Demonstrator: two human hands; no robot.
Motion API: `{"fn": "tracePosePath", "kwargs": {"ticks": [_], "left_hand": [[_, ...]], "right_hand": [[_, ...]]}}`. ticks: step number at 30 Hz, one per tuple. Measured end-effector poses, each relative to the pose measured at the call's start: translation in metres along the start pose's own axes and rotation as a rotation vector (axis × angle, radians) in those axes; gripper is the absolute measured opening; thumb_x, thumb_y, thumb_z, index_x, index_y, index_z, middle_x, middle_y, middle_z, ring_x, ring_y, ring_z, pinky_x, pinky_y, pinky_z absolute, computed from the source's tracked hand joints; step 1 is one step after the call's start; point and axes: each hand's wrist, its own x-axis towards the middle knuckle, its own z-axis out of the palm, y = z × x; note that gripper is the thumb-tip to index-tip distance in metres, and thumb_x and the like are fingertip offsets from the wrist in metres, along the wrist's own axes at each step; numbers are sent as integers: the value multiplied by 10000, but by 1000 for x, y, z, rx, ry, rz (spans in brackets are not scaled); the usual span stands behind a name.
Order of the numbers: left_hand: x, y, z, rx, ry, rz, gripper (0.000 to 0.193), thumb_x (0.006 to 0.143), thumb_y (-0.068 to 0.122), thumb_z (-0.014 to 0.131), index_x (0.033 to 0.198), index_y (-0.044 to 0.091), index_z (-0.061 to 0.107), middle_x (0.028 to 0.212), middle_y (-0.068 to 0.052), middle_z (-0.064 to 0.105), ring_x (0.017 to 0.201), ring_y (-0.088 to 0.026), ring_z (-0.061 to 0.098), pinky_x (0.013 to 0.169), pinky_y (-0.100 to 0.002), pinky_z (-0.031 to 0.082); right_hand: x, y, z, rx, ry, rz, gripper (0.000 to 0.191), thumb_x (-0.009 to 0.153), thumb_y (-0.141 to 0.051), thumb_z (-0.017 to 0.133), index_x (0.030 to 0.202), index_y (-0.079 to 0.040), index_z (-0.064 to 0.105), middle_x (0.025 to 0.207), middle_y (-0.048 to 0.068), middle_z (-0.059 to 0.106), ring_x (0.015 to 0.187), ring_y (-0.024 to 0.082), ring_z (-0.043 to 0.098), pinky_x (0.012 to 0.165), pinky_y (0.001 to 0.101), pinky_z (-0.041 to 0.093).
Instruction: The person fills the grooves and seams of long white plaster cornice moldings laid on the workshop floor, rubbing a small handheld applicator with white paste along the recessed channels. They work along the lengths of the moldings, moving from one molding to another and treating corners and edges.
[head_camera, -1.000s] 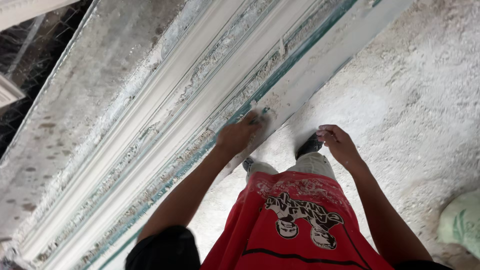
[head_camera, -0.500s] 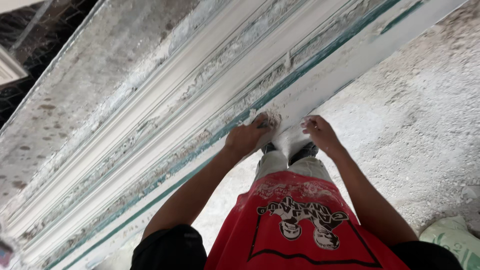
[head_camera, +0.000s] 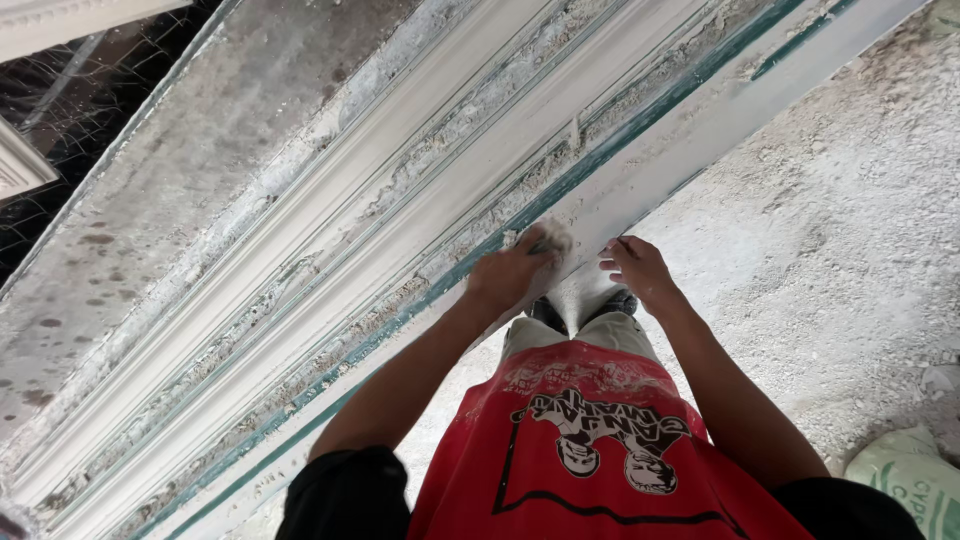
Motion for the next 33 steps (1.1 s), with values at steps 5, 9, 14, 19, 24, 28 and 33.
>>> {"fn": "tracePosePath", "kwargs": {"ticks": [5,9,14,19,24,28,33], "left_hand": [[-20,-8,-8,-48,-42,-6,483,950,86,533,1331,355,661,1618,-18,393,895,-299,767,755,-462,639],[-36,-11,-14,-47,-198,-84,573,847,58,579,1355,319,612,1642,-48,325,875,-337,757,737,-458,645],[48,21,-11,-49,-29,27,452,927,82,562,1310,301,659,1590,-75,434,937,-351,747,777,-495,624],[21,6,-14,-38,-64,83,482,937,74,551,1346,314,641,1595,-55,431,920,-325,756,751,-489,626],[-20,-4,-17,3,-132,-13,489,928,96,575,1346,346,621,1637,-58,349,884,-382,745,780,-505,612],[49,26,-19,-26,-60,60,538,890,66,593,1365,315,618,1606,-79,384,925,-370,746,768,-494,624],[52,28,-29,-18,-94,75,527,941,63,559,1385,338,623,1527,-75,495,953,-365,752,820,-497,619]], "right_hand": [[1,-7,-5,94,58,9,324,1048,-297,560,1230,-36,619,1158,99,707,1039,203,697,857,377,555],[0,-6,-1,73,104,-14,297,1046,-292,564,1196,-49,646,1108,77,732,1023,173,707,835,349,547],[-2,-4,8,55,146,-57,301,1059,-285,565,1153,-20,674,1036,74,735,974,168,719,801,337,534],[-8,-1,-9,104,101,-15,320,1014,-328,622,1178,-65,701,1032,40,729,970,138,710,799,321,538],[-26,17,-43,144,275,41,358,989,-362,669,1176,-59,706,1028,64,736,960,163,719,809,336,570],[-32,26,-53,145,379,144,452,1039,-411,701,1128,31,664,989,118,696,931,193,703,802,361,557],[-38,26,-61,36,351,-10,351,996,-344,674,1108,-12,691,942,104,731,886,173,736,807,339,580]]}}
